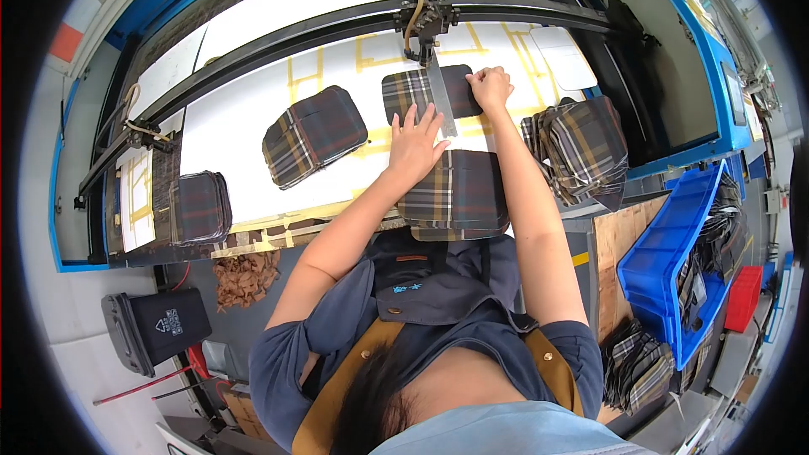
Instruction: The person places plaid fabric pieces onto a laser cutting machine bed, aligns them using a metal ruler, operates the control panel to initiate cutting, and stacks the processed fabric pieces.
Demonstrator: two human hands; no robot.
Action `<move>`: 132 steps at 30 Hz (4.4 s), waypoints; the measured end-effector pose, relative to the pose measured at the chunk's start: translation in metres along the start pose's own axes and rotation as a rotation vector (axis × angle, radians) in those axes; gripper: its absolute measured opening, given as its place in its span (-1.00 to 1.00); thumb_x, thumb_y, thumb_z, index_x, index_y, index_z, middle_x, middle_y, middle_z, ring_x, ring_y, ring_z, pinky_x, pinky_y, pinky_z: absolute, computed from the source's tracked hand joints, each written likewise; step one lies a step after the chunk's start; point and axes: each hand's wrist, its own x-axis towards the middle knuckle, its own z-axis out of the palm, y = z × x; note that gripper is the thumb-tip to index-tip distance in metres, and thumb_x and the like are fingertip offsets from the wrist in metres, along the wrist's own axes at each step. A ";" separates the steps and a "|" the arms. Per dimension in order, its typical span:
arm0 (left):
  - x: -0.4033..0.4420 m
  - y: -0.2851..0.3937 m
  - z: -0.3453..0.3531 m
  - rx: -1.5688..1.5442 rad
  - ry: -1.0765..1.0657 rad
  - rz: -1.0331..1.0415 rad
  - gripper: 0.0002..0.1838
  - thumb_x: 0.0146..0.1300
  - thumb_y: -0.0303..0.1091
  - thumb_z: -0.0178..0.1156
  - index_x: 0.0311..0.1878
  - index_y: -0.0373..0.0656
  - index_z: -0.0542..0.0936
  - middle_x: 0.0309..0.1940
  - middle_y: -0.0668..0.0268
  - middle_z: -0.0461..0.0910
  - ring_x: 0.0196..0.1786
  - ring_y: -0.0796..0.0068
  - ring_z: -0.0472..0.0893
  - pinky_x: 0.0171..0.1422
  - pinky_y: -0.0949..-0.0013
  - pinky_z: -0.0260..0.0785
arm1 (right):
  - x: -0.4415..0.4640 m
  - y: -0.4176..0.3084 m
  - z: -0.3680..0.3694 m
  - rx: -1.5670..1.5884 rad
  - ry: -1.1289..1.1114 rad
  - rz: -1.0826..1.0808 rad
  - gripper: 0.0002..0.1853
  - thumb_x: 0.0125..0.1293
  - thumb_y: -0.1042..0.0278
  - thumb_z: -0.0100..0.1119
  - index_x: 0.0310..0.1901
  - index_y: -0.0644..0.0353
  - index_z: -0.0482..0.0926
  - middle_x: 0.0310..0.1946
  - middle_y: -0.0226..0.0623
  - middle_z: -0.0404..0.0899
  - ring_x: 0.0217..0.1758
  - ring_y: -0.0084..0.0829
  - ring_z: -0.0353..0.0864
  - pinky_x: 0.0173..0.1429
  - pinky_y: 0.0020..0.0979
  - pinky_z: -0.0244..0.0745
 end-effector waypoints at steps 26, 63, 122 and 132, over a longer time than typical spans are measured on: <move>-0.007 0.006 0.004 -0.014 0.078 -0.058 -0.45 0.43 -0.02 0.12 0.43 0.02 0.42 0.44 0.13 0.35 0.55 0.02 0.21 0.54 -0.32 -0.01 | -0.041 0.018 -0.034 0.023 -0.095 -0.061 -0.72 0.08 0.11 0.53 -0.48 0.14 0.72 -0.21 -0.16 0.60 -0.02 -0.07 0.54 0.07 0.00 0.33; -0.012 0.004 0.007 -0.109 0.158 -0.046 -0.50 0.40 -0.15 0.14 0.33 -0.15 0.49 0.44 0.12 0.36 0.52 0.04 0.25 0.55 -0.22 -0.01 | -0.079 -0.044 -0.057 0.216 -0.427 -0.032 -0.64 0.23 0.09 0.35 -0.38 0.31 0.71 -0.42 -0.01 0.72 -0.27 -0.05 0.74 -0.10 -0.17 0.59; -0.011 0.016 -0.029 -0.584 0.440 0.115 -0.82 0.33 -0.53 0.17 -0.02 -0.23 0.55 0.06 0.08 0.51 0.19 -0.01 0.45 0.32 0.04 0.26 | 0.100 0.293 -0.539 -0.381 0.717 0.314 -0.52 0.24 0.25 0.07 0.18 0.23 0.51 0.10 0.11 0.62 0.23 0.09 0.57 0.32 -0.04 0.40; -0.052 0.041 -0.051 -0.785 0.196 0.120 -0.91 0.32 -0.54 0.16 -0.15 -0.23 0.61 -0.14 0.16 0.61 -0.01 0.11 0.58 0.15 0.17 0.38 | -0.127 0.093 -0.375 0.216 0.891 -0.335 -0.80 0.43 0.59 0.05 0.04 0.27 0.53 -0.07 -0.23 0.55 -0.04 -0.44 0.52 0.07 -0.45 0.41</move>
